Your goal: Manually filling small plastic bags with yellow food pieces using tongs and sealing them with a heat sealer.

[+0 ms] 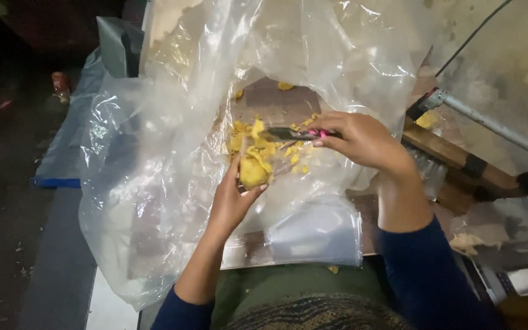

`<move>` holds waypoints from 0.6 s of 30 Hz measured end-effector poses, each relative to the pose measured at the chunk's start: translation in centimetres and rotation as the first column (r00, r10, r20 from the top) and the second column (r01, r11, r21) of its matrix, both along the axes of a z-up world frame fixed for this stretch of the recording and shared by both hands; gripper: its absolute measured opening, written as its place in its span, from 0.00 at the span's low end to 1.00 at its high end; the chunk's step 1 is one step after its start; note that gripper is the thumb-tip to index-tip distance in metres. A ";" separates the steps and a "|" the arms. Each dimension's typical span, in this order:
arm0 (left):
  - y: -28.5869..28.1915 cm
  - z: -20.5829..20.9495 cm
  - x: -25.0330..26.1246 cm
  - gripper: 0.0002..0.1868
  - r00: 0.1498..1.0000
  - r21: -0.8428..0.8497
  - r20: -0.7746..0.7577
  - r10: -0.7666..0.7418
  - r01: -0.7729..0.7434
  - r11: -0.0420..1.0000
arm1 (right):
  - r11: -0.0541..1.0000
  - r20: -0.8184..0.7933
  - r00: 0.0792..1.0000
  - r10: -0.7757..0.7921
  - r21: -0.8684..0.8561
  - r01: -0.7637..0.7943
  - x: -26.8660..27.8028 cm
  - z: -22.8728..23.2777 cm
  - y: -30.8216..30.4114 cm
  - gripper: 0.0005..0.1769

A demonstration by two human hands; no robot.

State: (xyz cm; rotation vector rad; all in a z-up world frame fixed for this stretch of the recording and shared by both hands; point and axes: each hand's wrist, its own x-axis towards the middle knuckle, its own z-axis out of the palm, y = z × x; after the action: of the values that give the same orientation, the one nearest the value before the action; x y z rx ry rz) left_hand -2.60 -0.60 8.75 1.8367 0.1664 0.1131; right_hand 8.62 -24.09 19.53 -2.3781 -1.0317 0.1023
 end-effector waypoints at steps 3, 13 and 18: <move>-0.6 0.3 -0.8 0.47 0.999 0.333 0.019 0.033 -0.038 0.942 | 0.975 0.086 0.995 -0.047 -0.213 0.064 -2.1 1.7 0.2 0.20; 0.8 -0.1 -1.0 0.50 0.992 -0.036 0.013 0.122 -0.121 0.992 | 0.975 0.207 0.971 -0.121 -0.160 0.155 -1.1 0.8 -0.4 0.30; 2.9 -3.8 -1.0 0.54 0.978 -0.424 0.100 0.184 -0.125 0.897 | 0.919 0.106 0.972 -0.208 -0.318 0.231 6.9 -11.2 2.5 0.27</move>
State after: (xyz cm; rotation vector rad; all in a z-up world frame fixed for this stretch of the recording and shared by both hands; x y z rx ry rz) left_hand -3.64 2.29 4.91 1.3815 0.2220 0.2936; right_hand 15.50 -21.59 8.38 -2.8043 -0.8203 0.1174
